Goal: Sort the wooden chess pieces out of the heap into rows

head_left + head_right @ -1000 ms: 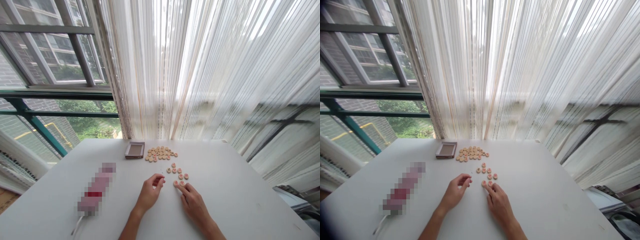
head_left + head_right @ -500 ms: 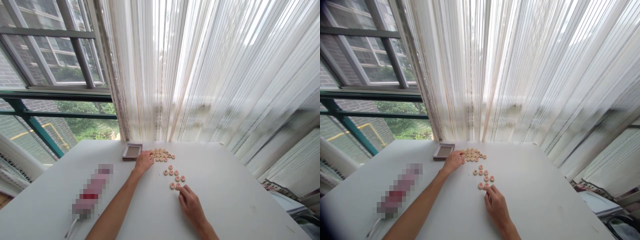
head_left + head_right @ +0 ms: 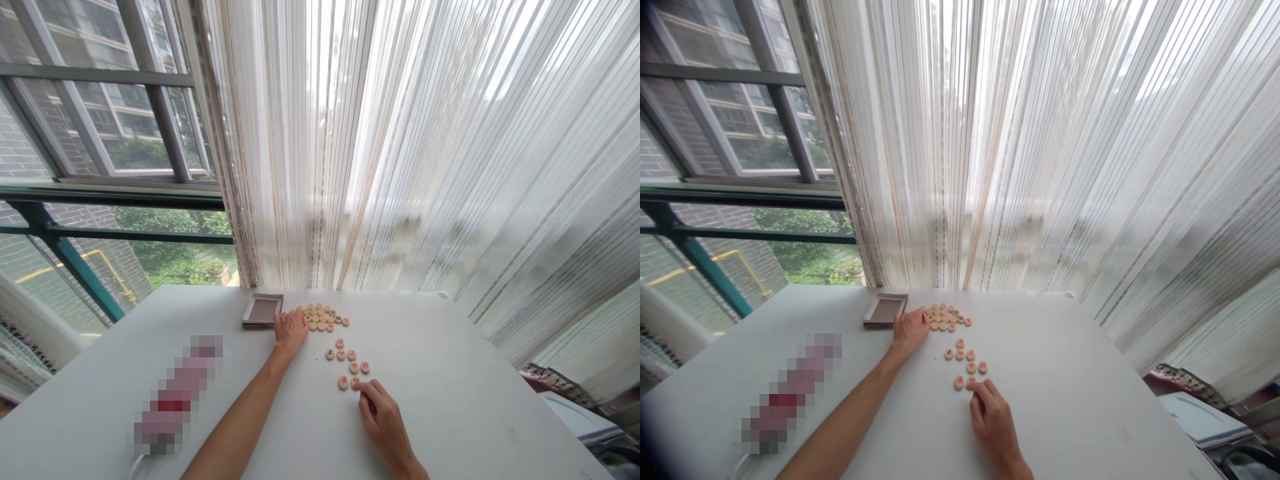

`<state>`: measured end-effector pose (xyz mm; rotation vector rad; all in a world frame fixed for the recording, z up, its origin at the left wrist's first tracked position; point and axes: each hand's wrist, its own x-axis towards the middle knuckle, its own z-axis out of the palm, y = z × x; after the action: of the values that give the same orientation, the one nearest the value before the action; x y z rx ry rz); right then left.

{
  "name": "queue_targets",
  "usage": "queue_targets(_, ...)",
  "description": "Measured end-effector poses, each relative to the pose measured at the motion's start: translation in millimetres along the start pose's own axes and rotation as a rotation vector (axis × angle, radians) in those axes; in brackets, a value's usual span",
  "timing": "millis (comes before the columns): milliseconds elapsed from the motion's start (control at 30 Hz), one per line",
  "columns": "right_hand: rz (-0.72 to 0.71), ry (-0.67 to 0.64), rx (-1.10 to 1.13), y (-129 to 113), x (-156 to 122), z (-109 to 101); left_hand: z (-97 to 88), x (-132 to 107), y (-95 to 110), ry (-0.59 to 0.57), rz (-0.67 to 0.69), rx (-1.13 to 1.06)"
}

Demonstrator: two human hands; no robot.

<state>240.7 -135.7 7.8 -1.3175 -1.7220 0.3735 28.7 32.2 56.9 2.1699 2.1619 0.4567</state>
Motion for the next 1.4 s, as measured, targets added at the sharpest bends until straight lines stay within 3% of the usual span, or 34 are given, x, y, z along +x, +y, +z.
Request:
queue_targets(200,0.009,0.002,0.021,0.3,-0.7,-0.1,-18.2,-1.4,-3.0,-0.017,0.046,-0.064)
queue_targets(367,-0.01,-0.048,0.019,1.5,-0.5,-0.6,-36.8,-30.0,-8.5,-0.029,0.167,-0.168)
queue_targets(567,-0.057,-0.105,-0.001,-6.2,0.4,-0.7,-22.2,-89.1,-9.5,-0.095,0.27,-0.22)
queue_targets(733,-0.044,-0.261,0.017,-21.0,-4.0,1.1,-8.3,-117.9,-20.1,-0.056,0.432,-0.301)
queue_targets(933,-0.024,-0.23,0.044,-32.9,-12.8,13.7,-11.3,-125.0,-37.0,-0.102,0.546,-0.391)
queue_targets(1167,0.016,-0.191,0.051,-37.6,-13.2,22.2,-7.5,-126.5,-33.2,-0.147,0.592,-0.487)
queue_targets(1400,0.229,-0.211,0.343,-41.0,-9.8,34.2,-19.8,-144.5,-25.9,-0.255,0.574,-0.62)
